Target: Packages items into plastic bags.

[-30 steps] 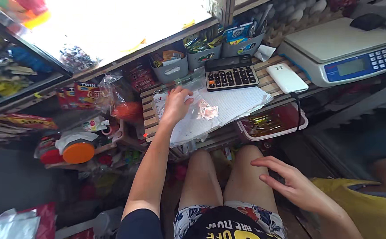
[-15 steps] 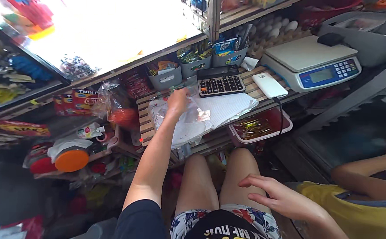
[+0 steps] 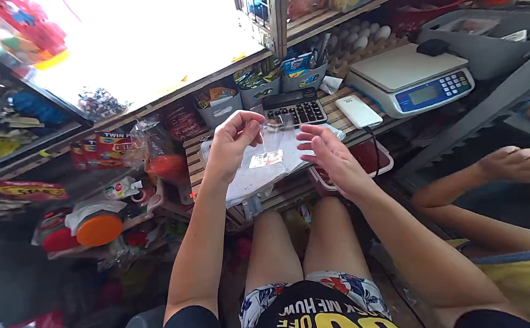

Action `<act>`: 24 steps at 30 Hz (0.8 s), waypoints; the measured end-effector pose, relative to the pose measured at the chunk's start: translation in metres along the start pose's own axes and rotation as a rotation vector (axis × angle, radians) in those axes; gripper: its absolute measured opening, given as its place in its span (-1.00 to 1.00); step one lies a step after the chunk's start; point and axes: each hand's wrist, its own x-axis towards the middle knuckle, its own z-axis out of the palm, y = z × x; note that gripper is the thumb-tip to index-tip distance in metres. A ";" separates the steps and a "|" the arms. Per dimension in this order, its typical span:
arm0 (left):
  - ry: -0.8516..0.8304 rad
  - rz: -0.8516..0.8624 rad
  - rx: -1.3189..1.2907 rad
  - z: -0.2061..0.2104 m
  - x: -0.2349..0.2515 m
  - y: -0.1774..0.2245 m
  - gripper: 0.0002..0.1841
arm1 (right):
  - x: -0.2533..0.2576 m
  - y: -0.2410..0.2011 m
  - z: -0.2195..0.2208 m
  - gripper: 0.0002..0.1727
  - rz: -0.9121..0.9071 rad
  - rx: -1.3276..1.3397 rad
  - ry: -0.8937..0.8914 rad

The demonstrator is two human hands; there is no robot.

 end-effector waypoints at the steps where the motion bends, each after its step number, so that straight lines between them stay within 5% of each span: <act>1: -0.017 0.000 -0.040 0.003 -0.006 0.000 -0.83 | 0.002 -0.005 0.004 -0.44 0.014 0.073 -0.010; 5: -0.038 -0.005 -0.128 0.012 -0.026 -0.004 -0.84 | 0.004 -0.008 0.013 -0.76 -0.109 0.180 0.096; 8: -0.020 -0.002 -0.001 0.016 -0.039 -0.005 -0.82 | -0.002 -0.005 0.010 -0.96 -0.247 -0.019 0.245; 14: -0.079 0.162 0.621 0.036 -0.051 -0.005 -0.51 | -0.017 -0.004 0.001 -0.85 -0.363 -0.472 0.241; 18: -0.117 0.224 0.594 0.060 -0.054 -0.013 -0.80 | -0.024 0.001 0.001 -0.88 -0.391 -0.449 0.167; 21: -0.121 0.217 0.571 0.065 -0.059 -0.020 -0.74 | -0.032 -0.002 -0.007 -0.88 -0.326 -0.351 0.073; 24: -0.111 0.254 0.572 0.074 -0.067 -0.017 -0.69 | -0.041 0.001 -0.007 -0.72 -0.365 -0.564 0.126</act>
